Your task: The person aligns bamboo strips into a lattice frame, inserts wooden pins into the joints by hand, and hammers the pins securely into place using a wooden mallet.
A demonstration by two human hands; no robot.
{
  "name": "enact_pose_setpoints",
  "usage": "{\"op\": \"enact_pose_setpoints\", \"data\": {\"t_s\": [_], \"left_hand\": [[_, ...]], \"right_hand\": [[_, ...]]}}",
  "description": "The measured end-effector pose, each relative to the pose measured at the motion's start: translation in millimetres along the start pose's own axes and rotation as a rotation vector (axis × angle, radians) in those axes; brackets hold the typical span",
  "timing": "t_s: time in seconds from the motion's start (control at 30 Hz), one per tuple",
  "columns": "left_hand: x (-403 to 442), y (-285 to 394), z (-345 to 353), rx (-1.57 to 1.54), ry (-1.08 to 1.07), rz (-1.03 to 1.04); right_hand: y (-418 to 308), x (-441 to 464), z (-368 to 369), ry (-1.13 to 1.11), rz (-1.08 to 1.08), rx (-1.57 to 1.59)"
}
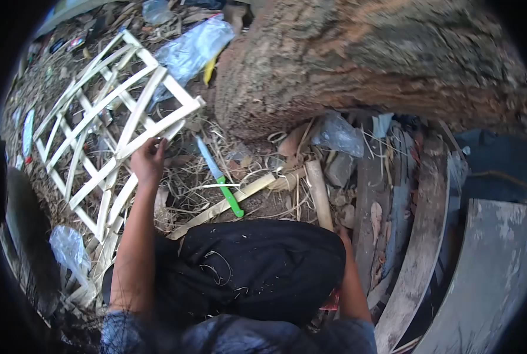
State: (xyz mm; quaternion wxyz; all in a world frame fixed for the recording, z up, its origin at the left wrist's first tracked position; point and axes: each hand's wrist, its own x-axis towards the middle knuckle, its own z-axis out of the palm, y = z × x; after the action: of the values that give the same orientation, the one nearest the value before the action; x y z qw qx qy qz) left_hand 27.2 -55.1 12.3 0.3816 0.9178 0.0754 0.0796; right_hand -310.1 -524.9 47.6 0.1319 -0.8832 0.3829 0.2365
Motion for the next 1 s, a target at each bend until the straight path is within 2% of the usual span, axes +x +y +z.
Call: {"op": "enact_pose_setpoints", "data": {"t_s": [0.13,0.4,0.5,0.6,0.63,0.7,0.73,0.8,0.83,0.9,0.93,1.0], "left_hand": [[-1,-13,3,0.043,0.066,0.035],[-4,-9,-1,-0.031,0.068,0.036],[-6,-7,-2,0.003,0.068,0.039],[-7,-8,1,-0.033,0.109,0.054],[-8,-9,1,-0.034,0.114,0.047],[-7,-10,1,-0.021,0.201,0.116],[-7,-8,0,-0.050,0.213,0.129],[-6,-12,1,-0.053,0.202,0.140],[-6,-12,2,-0.060,0.179,0.161],[-6,-10,1,-0.064,0.155,0.122],[-7,-9,0,-0.064,0.130,0.086],[-5,-10,0,-0.055,0.120,0.078]], "right_hand": [[10,-29,30,0.081,-0.006,0.208],[-28,-89,-3,0.410,-0.124,0.641],[-45,-98,-46,0.442,-0.259,0.534],[-54,-96,-94,0.437,-0.456,0.164],[-61,-98,-108,0.435,-0.463,0.159],[-81,-97,-133,0.331,-0.547,-0.194],[-93,-93,-143,0.332,-0.562,-0.201],[-117,-83,-158,0.218,-0.803,-0.271],[-139,-78,-160,0.219,-0.808,-0.278],[-193,-75,-154,0.243,-1.017,-0.226],[-210,-73,-148,0.243,-1.019,-0.232],[-241,-59,-131,0.115,-0.884,-0.006]]}}
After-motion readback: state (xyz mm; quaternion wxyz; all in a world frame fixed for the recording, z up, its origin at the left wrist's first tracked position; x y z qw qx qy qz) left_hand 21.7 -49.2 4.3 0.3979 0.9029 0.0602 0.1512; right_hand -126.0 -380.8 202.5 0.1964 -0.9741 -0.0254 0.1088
